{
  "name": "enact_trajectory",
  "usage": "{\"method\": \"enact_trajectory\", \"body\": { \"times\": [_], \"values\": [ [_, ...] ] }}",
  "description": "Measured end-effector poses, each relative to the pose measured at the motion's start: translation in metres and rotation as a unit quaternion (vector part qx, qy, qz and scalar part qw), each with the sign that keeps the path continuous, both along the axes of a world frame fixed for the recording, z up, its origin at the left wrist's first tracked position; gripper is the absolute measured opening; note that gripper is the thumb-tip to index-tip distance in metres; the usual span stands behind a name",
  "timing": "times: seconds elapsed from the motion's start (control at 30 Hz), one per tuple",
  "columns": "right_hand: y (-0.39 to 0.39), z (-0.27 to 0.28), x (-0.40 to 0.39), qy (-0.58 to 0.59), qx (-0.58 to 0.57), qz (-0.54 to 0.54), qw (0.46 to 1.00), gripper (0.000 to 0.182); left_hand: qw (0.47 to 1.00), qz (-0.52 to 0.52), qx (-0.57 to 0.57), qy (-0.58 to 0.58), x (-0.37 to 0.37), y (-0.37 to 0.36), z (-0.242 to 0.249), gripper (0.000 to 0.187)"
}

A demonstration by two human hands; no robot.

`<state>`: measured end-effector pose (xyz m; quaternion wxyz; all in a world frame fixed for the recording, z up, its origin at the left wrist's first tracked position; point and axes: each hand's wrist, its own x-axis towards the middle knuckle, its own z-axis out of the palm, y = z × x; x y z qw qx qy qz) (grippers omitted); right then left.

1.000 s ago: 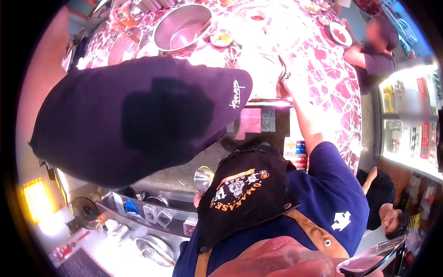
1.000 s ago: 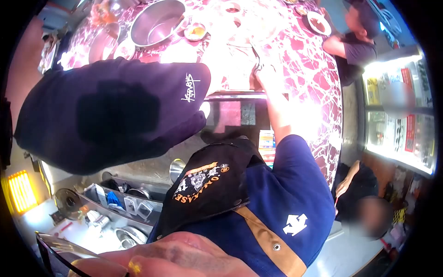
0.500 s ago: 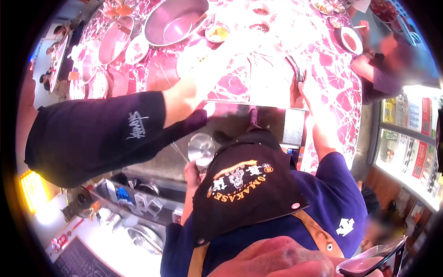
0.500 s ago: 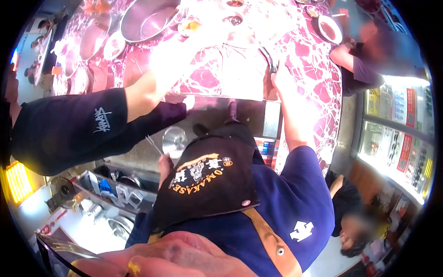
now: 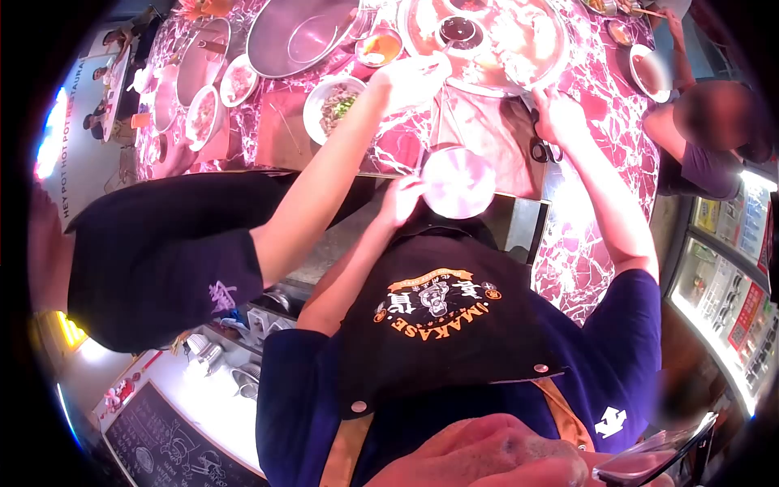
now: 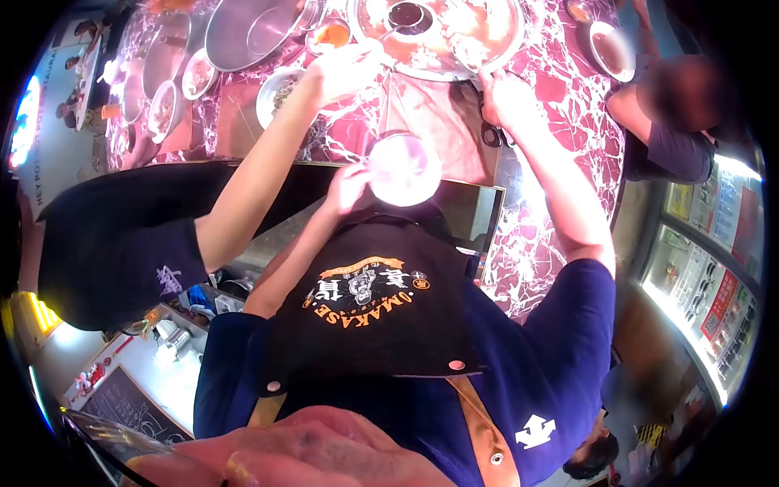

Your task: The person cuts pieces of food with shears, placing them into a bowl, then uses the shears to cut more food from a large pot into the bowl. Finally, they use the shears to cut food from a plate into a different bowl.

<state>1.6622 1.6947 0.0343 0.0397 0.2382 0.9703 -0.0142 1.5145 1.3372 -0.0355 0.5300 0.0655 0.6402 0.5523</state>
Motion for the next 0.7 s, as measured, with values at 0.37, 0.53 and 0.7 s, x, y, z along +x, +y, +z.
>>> {"method": "enact_trajectory", "body": {
  "times": [0.37,0.53,0.7],
  "values": [
    [-0.010,-0.046,-0.058,-0.025,-0.035,-0.021,0.999,0.043,0.959,-0.134,-0.031,0.247,-0.009,0.101,-0.033,0.035],
    [-0.012,-0.014,-0.031,-0.047,-0.221,-0.161,0.961,0.069,0.956,-0.109,-0.048,0.269,-0.052,0.087,-0.024,0.038],
    [0.030,-0.039,-0.001,-0.027,-0.274,-0.142,0.951,0.070,0.895,-0.116,-0.026,0.430,-0.094,0.122,-0.020,0.034]
  ]
}}
